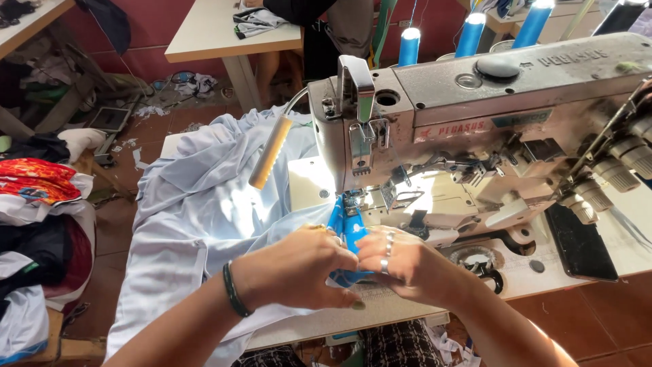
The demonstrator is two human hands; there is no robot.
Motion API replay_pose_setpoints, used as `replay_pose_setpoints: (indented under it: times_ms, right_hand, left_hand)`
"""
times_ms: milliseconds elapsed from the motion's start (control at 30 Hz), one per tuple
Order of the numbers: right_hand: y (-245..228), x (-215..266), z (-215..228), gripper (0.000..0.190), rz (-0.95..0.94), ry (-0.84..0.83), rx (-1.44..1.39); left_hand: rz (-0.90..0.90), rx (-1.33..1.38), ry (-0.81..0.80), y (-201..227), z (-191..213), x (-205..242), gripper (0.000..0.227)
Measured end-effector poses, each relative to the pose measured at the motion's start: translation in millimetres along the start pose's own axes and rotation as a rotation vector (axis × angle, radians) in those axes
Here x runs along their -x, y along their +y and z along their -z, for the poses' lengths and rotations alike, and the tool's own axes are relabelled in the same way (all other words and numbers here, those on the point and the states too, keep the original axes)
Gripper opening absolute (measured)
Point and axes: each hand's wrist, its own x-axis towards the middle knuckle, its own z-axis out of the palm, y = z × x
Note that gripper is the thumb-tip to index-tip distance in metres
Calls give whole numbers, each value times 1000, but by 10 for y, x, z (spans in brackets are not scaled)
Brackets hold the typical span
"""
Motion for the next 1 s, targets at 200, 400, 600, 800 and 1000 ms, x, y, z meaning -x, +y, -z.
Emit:
replay_pose_setpoints:
  times_ms: [200,400,600,800,1000]
  right_hand:
    - [273,426,25,20,-126,-81,100]
    - [363,431,15,15,-144,-75,120]
    - [454,405,7,18,-164,-86,133]
    - [476,338,-5,15,-188,-51,113]
    - [485,295,-94,15,-242,-6,157]
  left_hand:
    - [317,-82,294,-172,-697,13,48]
    - [287,-270,542,-265,-943,-59,63]
    - [292,-335,563,-354,-936,-95,73]
    - [287,-324,517,-516,-859,-122,72]
    - [254,-239,321,-716,-617,-107,68]
